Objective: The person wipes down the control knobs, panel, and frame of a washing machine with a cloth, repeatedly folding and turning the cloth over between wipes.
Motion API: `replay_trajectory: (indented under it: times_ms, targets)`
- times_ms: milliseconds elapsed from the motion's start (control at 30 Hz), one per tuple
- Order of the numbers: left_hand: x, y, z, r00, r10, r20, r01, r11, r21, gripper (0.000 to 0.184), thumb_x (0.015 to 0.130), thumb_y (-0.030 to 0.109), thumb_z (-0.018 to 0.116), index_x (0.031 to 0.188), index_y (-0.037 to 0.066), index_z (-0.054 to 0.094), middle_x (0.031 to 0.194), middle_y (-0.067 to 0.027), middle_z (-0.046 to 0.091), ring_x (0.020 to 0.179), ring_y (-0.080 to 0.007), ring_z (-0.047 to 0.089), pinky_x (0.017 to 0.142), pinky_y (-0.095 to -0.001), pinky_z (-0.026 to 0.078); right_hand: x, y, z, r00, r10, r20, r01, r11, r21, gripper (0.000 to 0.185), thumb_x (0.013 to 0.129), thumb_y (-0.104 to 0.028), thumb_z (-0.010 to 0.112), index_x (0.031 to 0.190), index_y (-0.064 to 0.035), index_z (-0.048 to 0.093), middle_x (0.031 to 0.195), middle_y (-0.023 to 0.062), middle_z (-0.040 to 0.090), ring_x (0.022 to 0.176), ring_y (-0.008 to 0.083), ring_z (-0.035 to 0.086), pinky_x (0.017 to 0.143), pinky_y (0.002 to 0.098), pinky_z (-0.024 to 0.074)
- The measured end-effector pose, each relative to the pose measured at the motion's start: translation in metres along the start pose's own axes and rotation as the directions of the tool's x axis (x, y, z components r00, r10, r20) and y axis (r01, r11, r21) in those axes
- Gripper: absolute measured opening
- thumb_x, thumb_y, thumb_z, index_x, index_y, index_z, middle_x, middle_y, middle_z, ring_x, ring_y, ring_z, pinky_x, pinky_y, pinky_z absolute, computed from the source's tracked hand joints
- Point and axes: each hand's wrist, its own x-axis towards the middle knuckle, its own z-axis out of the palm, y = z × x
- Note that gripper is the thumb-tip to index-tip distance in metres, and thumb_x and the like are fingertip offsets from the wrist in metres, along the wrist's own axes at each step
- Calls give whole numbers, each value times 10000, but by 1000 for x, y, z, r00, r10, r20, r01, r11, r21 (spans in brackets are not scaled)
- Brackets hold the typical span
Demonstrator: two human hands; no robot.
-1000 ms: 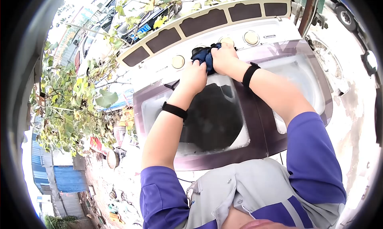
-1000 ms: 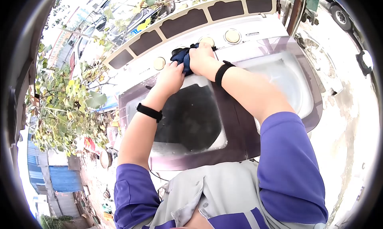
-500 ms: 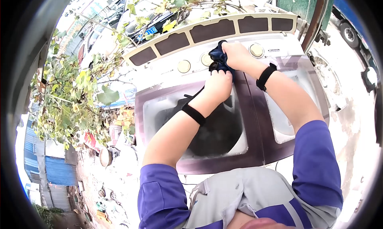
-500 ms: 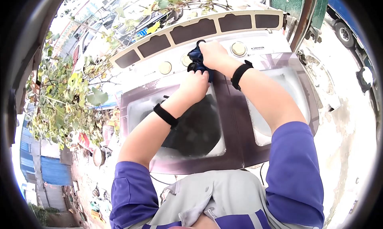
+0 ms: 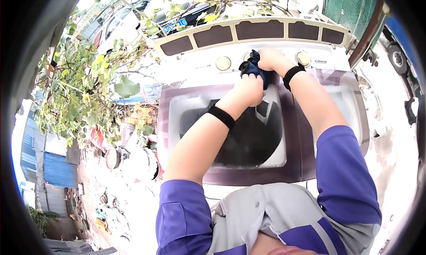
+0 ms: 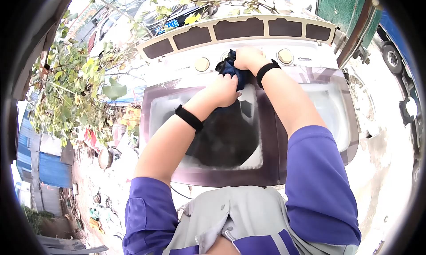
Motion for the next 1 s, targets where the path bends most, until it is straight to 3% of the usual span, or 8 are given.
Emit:
replay_trajectory:
  times_ms: [233,367,433,567,633,800,900,1000]
  targets:
    - [-7,-14,13,999,11,-37,-11,1000,-2,471,903,373,622,1134,-34,565,1070,-240,612,1006,-379,601,887,-441,485,-8,-3,4,999,-31,35,36,991,-130,397,778,-177,526,1122,-55,683,1128,192,674,1077,343,639,932,416,487]
    - [-45,-36,-10,986,-162,47,162,987,-12,399,873,371,659,1026,6,603,1026,-225,624,938,-372,646,835,-446,527,-25,-5,10,958,-275,-79,286,908,305,360,711,-105,577,1053,-9,635,1008,221,680,1000,388,626,898,430,480]
    - [-62,-54,-11,980,-195,26,196,980,-21,394,857,356,671,1024,7,596,1020,-223,623,933,-374,650,834,-448,528,-46,-18,14,879,-470,-83,471,825,312,372,734,-116,592,1085,7,608,1036,244,647,1026,380,614,882,447,482]
    - [-60,-58,-2,987,-156,21,156,988,3,351,856,296,658,1059,21,578,1029,-228,613,933,-394,637,847,-453,518,-69,-26,17,818,-446,-362,396,895,-207,236,748,-93,637,971,-21,617,1002,162,585,1041,330,597,834,441,508]
    - [-50,-39,-1,997,-63,43,66,996,-53,397,875,282,635,1148,8,545,1149,-274,550,1019,-465,569,892,-485,480,-53,-17,22,942,-267,-201,214,944,-251,188,754,-47,630,931,15,633,1022,190,615,964,338,633,832,410,532]
    - [-48,-24,12,992,-116,55,120,990,-77,430,914,292,589,1213,-14,548,1254,-301,509,1200,-528,467,1046,-539,378,-47,-61,13,969,-239,63,245,892,-379,177,757,-49,627,920,-3,679,916,196,672,904,328,679,793,397,556]
    - [-78,-58,19,980,-178,94,178,984,6,362,924,264,570,1158,-12,583,1183,-273,564,1118,-461,540,990,-513,429,-17,-86,67,854,-505,-127,423,815,-397,168,760,-79,646,909,-9,678,932,198,660,896,295,661,752,373,562]
    - [-142,-93,16,944,-318,92,320,947,-13,404,915,240,573,1243,5,557,1190,-279,556,1081,-442,557,981,-466,437,-57,-156,91,725,-608,-323,373,741,-558,213,810,-136,607,936,21,676,1019,240,600,882,324,619,717,365,555]
